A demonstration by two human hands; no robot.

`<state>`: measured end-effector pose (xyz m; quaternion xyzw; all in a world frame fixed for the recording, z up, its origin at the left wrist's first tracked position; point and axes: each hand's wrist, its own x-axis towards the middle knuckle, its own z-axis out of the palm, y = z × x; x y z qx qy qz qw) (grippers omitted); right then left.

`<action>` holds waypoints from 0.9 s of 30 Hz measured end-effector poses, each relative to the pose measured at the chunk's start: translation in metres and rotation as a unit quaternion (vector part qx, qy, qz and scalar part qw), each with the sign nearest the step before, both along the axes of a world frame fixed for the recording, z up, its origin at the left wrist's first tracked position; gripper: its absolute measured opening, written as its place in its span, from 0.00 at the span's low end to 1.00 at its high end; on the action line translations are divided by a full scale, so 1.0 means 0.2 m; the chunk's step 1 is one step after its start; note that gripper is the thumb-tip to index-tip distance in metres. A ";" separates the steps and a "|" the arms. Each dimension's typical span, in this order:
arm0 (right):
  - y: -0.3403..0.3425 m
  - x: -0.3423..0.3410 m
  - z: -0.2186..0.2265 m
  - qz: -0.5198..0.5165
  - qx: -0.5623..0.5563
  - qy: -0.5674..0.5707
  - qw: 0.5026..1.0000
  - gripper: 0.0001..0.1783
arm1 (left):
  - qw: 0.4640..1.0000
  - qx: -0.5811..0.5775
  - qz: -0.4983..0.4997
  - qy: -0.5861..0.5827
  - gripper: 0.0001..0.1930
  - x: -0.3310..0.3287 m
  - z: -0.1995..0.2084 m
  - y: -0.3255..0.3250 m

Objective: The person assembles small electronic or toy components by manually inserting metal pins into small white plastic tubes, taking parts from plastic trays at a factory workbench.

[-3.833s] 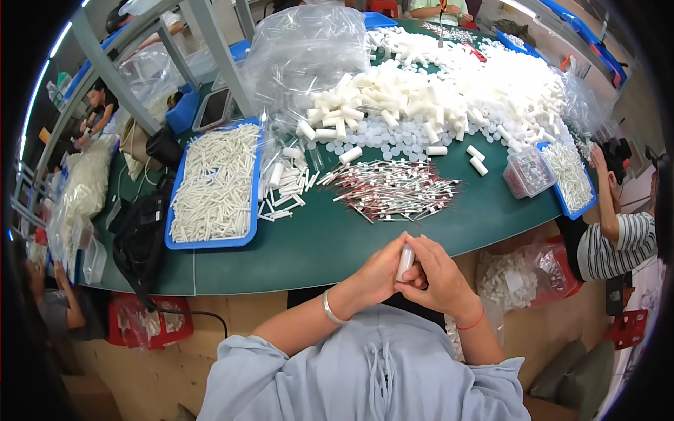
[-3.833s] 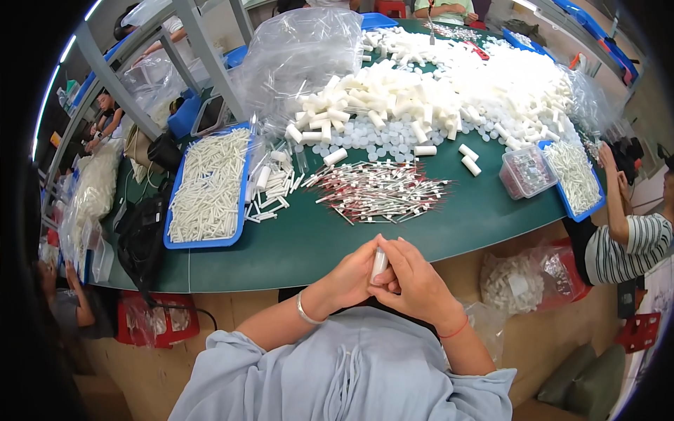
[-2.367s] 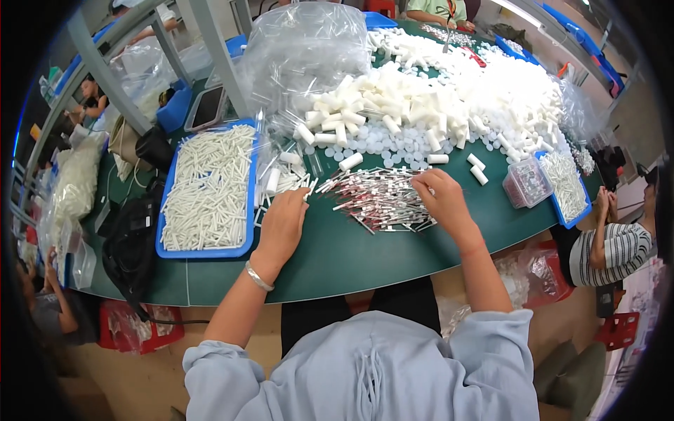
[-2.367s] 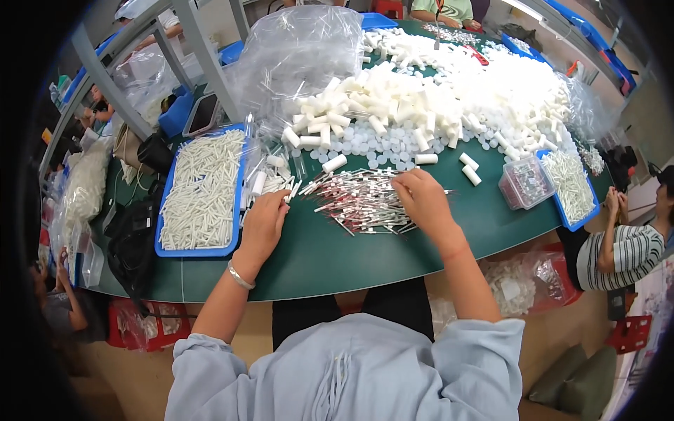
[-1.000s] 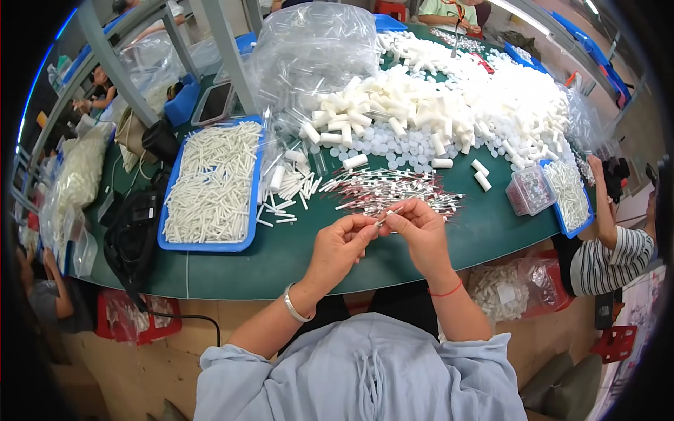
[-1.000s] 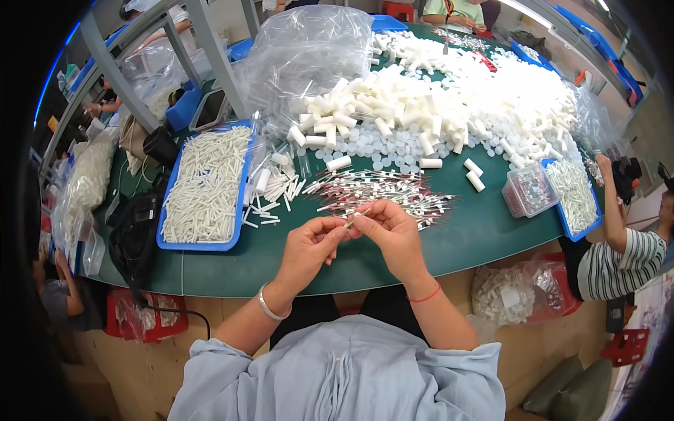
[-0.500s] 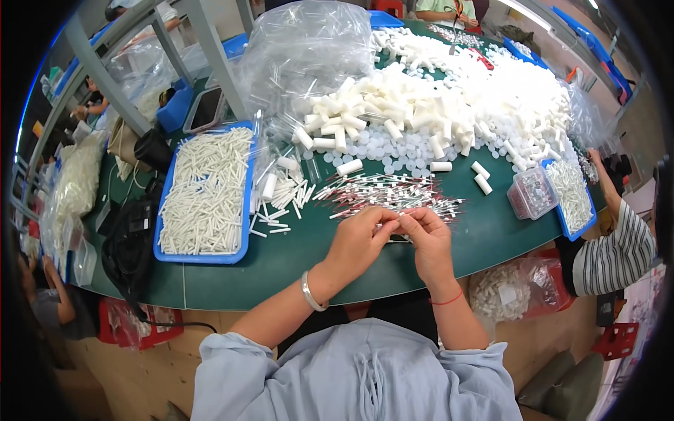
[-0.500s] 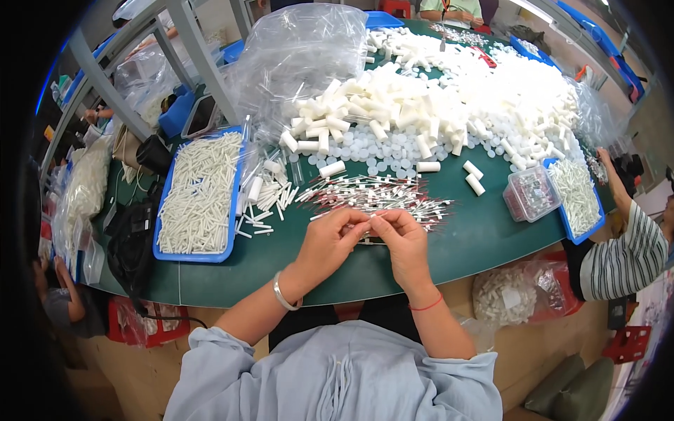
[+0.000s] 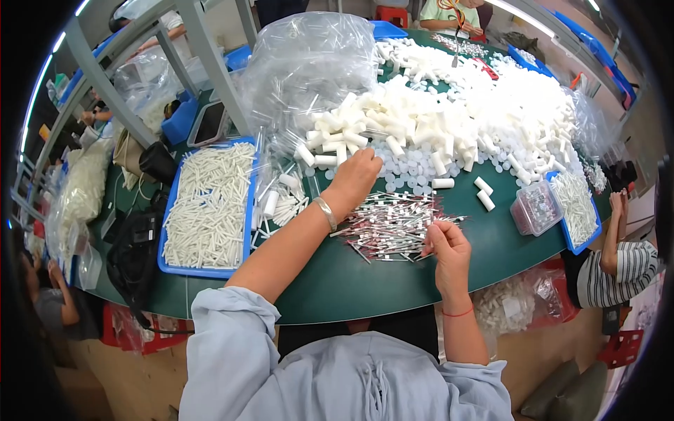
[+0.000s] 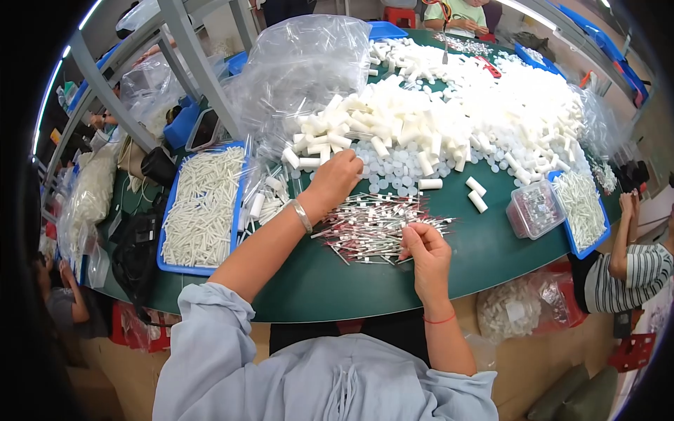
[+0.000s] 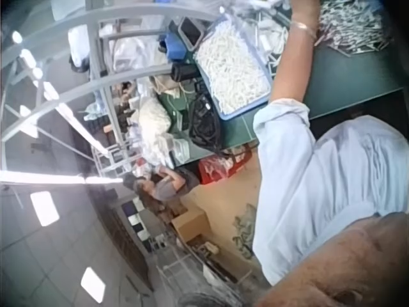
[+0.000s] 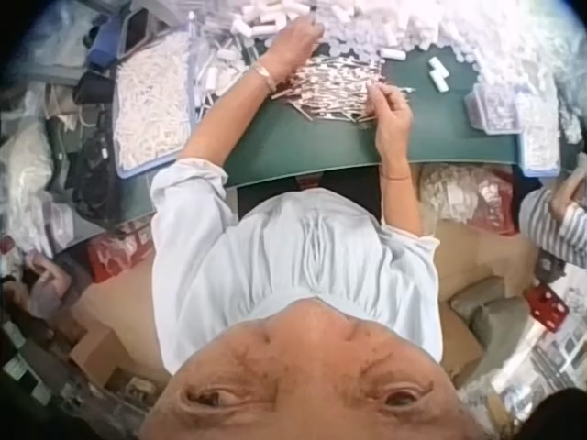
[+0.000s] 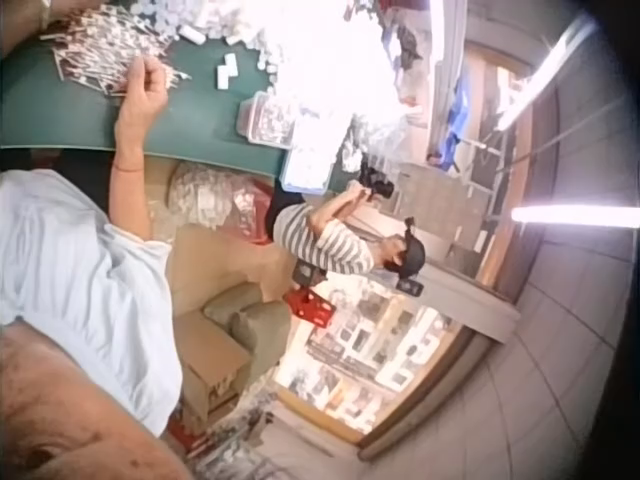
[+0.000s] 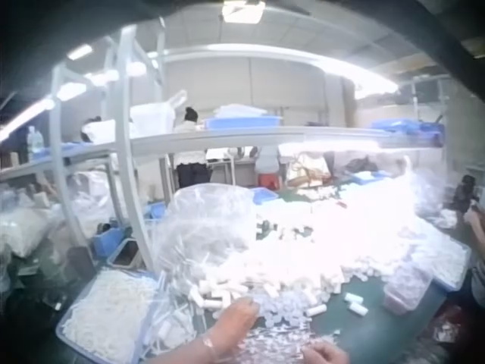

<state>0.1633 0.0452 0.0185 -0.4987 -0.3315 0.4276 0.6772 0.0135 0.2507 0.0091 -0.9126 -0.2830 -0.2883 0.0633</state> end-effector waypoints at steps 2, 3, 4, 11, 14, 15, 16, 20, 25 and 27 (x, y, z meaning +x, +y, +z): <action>0.00 -0.02 0.02 -0.005 0.003 -0.023 1.000 0.07 | 0.976 -0.201 -0.012 -0.083 0.06 -0.02 0.04 -0.04; -0.01 -0.02 0.03 -0.016 0.005 -0.046 0.999 0.06 | 0.976 -0.201 -0.015 -0.082 0.06 -0.02 0.09 -0.09; -0.01 -0.02 0.04 -0.019 0.005 -0.045 0.999 0.06 | 0.930 -0.338 -0.016 -0.142 0.07 -0.03 0.14 -0.16; -0.02 -0.08 0.07 -0.029 0.060 -0.210 0.976 0.07 | 0.614 -0.686 -0.120 -0.371 0.17 -0.17 0.22 -0.53; -0.03 -0.11 0.09 -0.034 0.087 -0.245 0.965 0.07 | 0.591 -0.692 -0.106 -0.400 0.18 -0.20 0.23 -0.62; -0.03 -0.12 0.10 -0.034 0.087 -0.264 0.960 0.07 | 0.563 -0.703 -0.103 -0.423 0.18 -0.20 0.24 -0.64; -0.04 -0.12 0.10 -0.035 0.086 -0.283 0.955 0.07 | 0.553 -0.704 -0.101 -0.434 0.18 -0.21 0.24 -0.65; -0.08 -0.14 0.15 -0.024 0.077 -0.293 0.953 0.06 | 0.523 -0.714 -0.118 -0.450 0.18 -0.25 0.24 -0.68; -0.10 -0.13 0.14 -0.020 0.080 -0.310 0.947 0.06 | 0.531 -0.701 -0.115 -0.462 0.18 -0.26 0.23 -0.71; -0.10 -0.13 0.14 -0.019 0.078 -0.311 0.947 0.06 | 0.535 -0.699 -0.117 -0.460 0.17 -0.26 0.22 -0.71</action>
